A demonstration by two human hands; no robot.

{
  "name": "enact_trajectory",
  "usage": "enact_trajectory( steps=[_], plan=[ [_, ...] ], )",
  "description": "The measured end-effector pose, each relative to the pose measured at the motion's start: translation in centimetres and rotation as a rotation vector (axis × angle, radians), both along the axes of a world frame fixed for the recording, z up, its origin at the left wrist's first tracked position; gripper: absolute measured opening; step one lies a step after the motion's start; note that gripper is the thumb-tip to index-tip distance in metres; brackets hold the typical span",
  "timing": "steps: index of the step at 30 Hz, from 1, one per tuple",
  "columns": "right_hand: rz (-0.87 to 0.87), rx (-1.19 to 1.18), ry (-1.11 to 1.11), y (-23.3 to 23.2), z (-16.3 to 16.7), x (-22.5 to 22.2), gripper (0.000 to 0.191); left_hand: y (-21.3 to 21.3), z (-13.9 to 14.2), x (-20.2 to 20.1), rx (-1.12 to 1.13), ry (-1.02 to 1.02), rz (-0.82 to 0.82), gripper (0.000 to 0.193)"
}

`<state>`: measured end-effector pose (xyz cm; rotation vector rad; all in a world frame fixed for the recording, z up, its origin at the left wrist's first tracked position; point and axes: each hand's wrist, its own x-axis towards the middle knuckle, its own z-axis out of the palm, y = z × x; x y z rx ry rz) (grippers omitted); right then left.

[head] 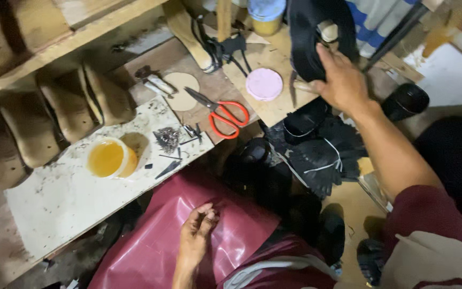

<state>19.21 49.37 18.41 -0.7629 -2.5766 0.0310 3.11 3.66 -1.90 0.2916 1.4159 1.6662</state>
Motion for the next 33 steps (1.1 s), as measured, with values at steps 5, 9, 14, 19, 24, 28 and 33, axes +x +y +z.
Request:
enact_trajectory(
  steps=[5, 9, 14, 19, 24, 28, 33],
  plan=[
    [-0.045, -0.223, 0.300, 1.0, 0.1, 0.9, 0.077, 0.2, 0.6, 0.3, -0.025, 0.039, -0.006, 0.032],
    [0.061, -0.235, 0.468, -0.7, -1.4, 3.7, 0.073, 0.2, 0.4, 0.7, -0.057, 0.016, -0.002, 0.033],
    [0.049, -0.532, 0.688, -6.6, -4.0, 7.4, 0.082, 0.8, 0.7, 1.2, 0.007, -0.008, -0.001, 0.033],
    [0.031, -0.561, 0.641, -16.1, -4.9, 8.0, 0.090, 1.9, 5.6, 1.6, 0.236, 0.018, 0.081, 0.046],
    [0.606, -0.660, 0.411, -21.9, -3.4, 1.3, 0.072, 1.4, 13.1, -0.3, 0.787, -0.014, 0.261, 0.087],
    [1.085, -0.384, 0.197, -23.9, -1.3, -6.6, 0.055, -1.6, 16.7, -3.1, 0.717, -0.001, 0.643, 0.099],
    [1.333, -0.245, 0.261, -28.1, 0.3, -15.9, 0.058, -6.4, 16.9, -7.7, 0.484, 0.354, 0.992, 0.084]
  ],
)
